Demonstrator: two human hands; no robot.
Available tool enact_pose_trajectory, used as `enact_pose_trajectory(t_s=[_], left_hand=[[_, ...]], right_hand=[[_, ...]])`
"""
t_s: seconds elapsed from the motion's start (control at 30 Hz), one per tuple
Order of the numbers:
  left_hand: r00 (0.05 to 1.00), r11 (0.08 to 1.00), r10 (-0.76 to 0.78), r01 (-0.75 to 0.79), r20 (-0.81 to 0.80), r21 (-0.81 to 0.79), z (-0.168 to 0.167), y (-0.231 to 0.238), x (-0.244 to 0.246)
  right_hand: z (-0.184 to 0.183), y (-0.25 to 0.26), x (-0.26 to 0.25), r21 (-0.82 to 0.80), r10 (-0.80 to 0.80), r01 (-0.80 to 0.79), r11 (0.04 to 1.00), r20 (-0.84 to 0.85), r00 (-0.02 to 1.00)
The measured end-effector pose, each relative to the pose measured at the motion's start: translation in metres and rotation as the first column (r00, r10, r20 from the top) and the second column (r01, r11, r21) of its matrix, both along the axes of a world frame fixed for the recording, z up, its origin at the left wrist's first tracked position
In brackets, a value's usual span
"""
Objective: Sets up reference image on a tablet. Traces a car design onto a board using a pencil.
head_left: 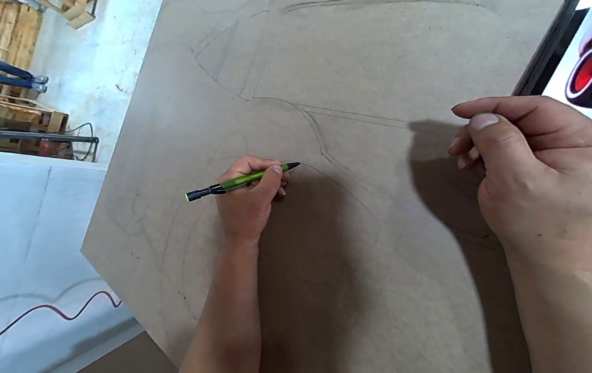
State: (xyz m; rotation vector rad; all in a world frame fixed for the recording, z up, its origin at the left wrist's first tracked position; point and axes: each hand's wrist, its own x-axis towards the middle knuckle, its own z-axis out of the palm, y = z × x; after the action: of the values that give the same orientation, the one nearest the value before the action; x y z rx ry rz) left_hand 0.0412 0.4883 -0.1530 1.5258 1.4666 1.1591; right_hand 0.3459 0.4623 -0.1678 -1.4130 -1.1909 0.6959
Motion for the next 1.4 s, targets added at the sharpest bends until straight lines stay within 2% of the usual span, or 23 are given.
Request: enact_pose_trajectory(t_s=[0.8, 1.4], left_hand=[[1.0, 1.0, -0.001, 0.001, -0.022, -0.009, 0.002, -0.004, -0.001], [0.999, 0.999, 0.046, -0.046, 0.001, -0.012, 0.003, -0.031, -0.001]], right_hand=[[-0.003, 0.002, 0.001, 0.007, 0.015, -0.015, 1.0, -0.015, 1.0], [-0.008, 0.005, 0.003, 0.013, 0.028, -0.028, 1.0, -0.021, 0.999]])
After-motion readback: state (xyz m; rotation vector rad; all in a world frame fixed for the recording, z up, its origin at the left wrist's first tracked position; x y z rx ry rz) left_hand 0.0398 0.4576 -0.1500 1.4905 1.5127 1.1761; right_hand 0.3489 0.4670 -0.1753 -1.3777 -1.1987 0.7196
